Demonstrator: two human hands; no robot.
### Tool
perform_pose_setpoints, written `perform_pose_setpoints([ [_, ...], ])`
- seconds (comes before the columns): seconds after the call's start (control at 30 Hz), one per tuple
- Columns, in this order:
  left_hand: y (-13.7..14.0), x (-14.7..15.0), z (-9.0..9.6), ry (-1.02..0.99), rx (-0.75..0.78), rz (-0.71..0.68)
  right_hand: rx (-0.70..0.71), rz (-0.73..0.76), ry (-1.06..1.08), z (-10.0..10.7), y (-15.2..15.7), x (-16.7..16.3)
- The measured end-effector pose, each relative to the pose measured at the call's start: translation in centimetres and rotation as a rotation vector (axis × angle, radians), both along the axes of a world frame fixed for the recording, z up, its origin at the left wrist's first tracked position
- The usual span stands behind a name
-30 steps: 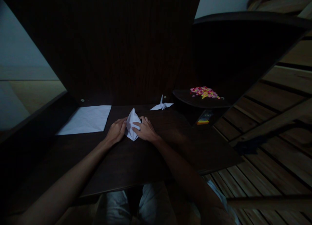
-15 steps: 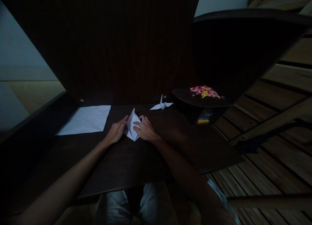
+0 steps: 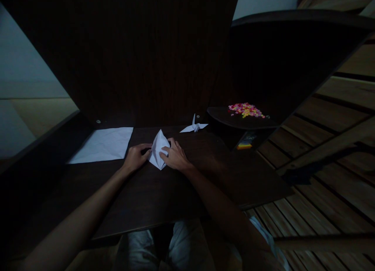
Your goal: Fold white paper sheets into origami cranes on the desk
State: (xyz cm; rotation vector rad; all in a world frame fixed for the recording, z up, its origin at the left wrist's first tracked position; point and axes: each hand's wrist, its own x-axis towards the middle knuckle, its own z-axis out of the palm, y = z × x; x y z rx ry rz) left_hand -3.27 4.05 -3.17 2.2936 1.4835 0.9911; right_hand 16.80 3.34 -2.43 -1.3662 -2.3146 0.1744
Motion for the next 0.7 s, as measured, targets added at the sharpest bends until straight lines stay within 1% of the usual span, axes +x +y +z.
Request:
perform_pose_setpoints([
  [0.07,0.1,0.0,-0.2,0.031,0.025,-0.007,-0.003,-0.001,-0.001,0.0,0.0,0.0],
  [0.23,0.1,0.0,-0.3,0.115,0.031,-0.001,-0.016,-0.016,0.030,-0.3,0.2,0.0],
  [0.43,-0.5,0.6,0.0,0.327,0.058,-0.021,-0.012,-0.011,0.040,-0.3,0.2,0.0],
  [0.53,-0.7,0.9,0.0,0.384,0.091,-0.025,-0.009,-0.014,0.031,-0.3,0.2,0.0],
  [0.7,-0.4,1.1,-0.5,0.431,0.124,-0.108,-0.006,-0.009,0.028,-0.1,0.2,0.0],
])
